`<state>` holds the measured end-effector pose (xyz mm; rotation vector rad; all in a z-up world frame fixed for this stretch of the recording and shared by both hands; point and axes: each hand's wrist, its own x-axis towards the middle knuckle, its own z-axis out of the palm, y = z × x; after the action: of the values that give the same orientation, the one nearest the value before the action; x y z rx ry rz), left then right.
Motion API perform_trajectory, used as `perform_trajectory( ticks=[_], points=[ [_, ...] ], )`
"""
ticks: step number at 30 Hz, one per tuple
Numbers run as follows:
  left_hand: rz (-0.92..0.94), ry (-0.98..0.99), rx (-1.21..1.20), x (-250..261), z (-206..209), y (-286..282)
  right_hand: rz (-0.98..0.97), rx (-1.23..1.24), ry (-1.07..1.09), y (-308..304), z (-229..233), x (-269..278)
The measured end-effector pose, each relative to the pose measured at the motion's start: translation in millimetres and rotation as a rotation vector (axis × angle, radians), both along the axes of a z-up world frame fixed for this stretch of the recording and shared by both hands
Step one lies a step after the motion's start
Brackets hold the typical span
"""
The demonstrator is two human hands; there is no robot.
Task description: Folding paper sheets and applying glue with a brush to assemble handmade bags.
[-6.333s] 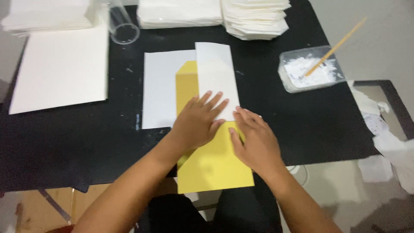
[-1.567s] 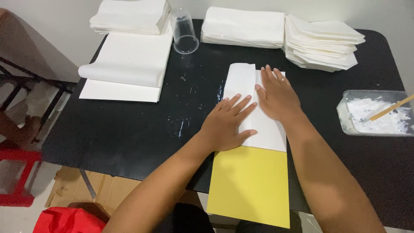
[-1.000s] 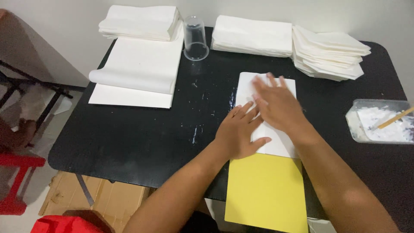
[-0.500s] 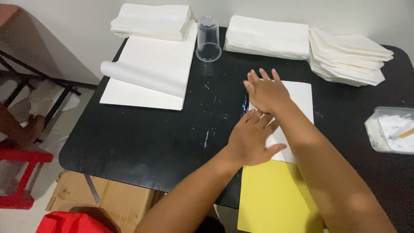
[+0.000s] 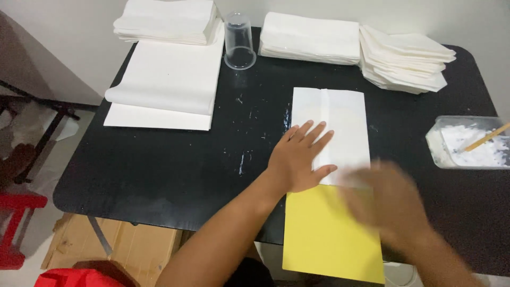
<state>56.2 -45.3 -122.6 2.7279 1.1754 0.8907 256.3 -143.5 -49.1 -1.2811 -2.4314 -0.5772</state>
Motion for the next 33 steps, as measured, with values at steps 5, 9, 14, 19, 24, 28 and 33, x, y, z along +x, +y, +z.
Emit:
perform_trajectory(
  ticks=[5, 9, 14, 19, 24, 28, 33],
  points=[
    [-0.030, 0.347, -0.403, 2, 34, 6, 0.230, -0.229, -0.020, -108, -59, 2],
    [-0.017, 0.281, -0.337, 7, 28, 4, 0.204, -0.145, 0.129, -127, -69, -2],
    [-0.002, 0.356, -0.379, 12, 26, -9, 0.185, -0.130, 0.235, -144, -60, 5],
    [0.016, 0.315, -0.318, 27, 23, -42, 0.253, -0.067, -0.083, -164, -141, 65],
    [-0.020, 0.251, -0.272, 29, 23, -51, 0.400, -0.245, -0.162, -167, -123, 73],
    [-0.035, 0.245, -0.331, 29, 38, -43, 0.079, -0.464, 0.440, -143, -55, 51],
    [-0.062, 0.246, -0.263, 33, 28, -17, -0.153, -0.472, 0.392, -69, -33, 35]
  ],
)
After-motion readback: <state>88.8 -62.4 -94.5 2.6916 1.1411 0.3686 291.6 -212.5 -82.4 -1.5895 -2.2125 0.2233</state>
